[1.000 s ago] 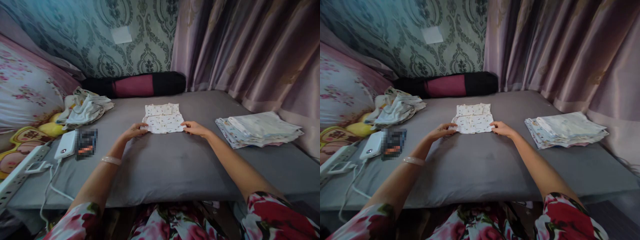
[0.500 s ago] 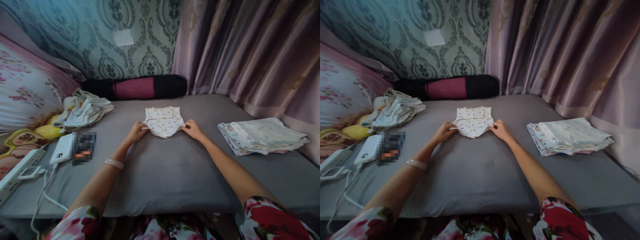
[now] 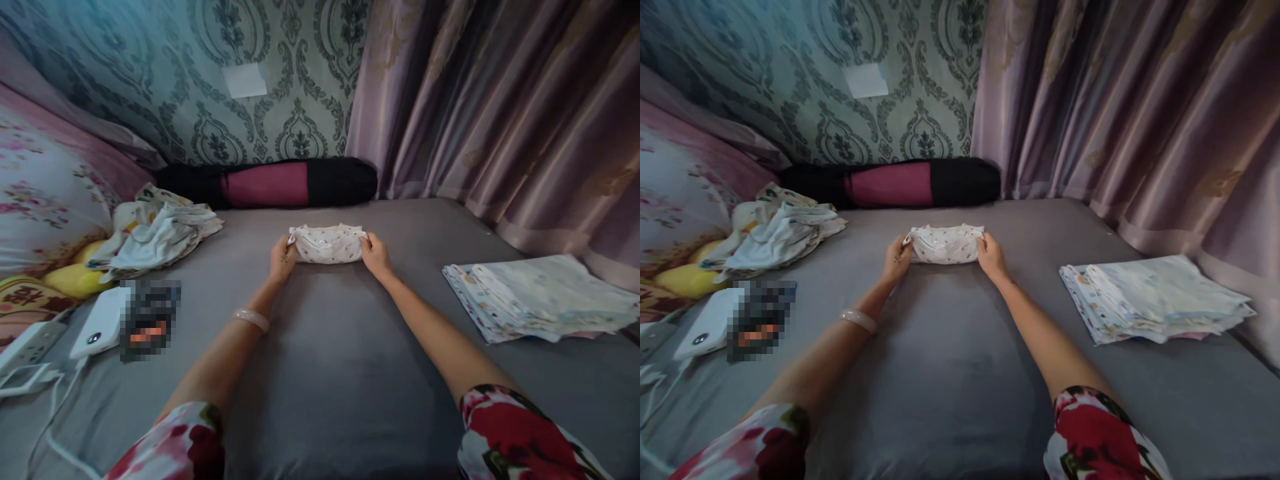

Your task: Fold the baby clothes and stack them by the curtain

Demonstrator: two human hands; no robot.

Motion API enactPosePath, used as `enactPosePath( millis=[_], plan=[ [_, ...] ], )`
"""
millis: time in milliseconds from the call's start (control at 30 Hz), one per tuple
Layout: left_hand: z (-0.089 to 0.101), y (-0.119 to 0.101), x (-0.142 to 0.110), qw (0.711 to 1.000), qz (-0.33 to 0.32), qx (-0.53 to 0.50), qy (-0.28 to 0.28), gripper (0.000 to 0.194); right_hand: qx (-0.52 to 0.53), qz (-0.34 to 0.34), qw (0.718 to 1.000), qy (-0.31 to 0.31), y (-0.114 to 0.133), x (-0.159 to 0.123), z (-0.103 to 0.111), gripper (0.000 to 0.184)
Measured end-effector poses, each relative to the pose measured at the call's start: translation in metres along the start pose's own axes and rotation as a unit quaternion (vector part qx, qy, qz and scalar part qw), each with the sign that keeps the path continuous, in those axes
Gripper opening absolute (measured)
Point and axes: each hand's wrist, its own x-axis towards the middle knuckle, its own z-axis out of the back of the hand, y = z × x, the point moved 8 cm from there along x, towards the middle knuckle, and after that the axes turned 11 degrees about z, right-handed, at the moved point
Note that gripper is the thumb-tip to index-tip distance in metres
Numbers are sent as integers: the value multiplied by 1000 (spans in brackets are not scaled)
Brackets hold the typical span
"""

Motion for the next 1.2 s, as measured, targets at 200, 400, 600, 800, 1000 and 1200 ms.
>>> enactPosePath(
  millis=[200,400,600,800,1000,1200],
  plan=[
    [-14,4,34,999,15,0,-35,20,-58,-17,998,1,-19,29,-16,35],
    [-33,30,65,988,71,138,-27,27,-155,-72,982,78,-41,51,-35,33],
    [-31,51,70,958,142,248,-19,32,-217,-130,959,131,-52,50,-40,32],
    [-23,53,73,938,171,300,-18,39,-227,-196,946,121,-54,47,-35,35],
    [-25,58,83,935,194,298,5,46,-193,-245,942,120,-71,55,-31,39],
    [1,69,72,954,246,171,22,50,-74,-289,945,135,-96,39,-21,45]
  ],
)
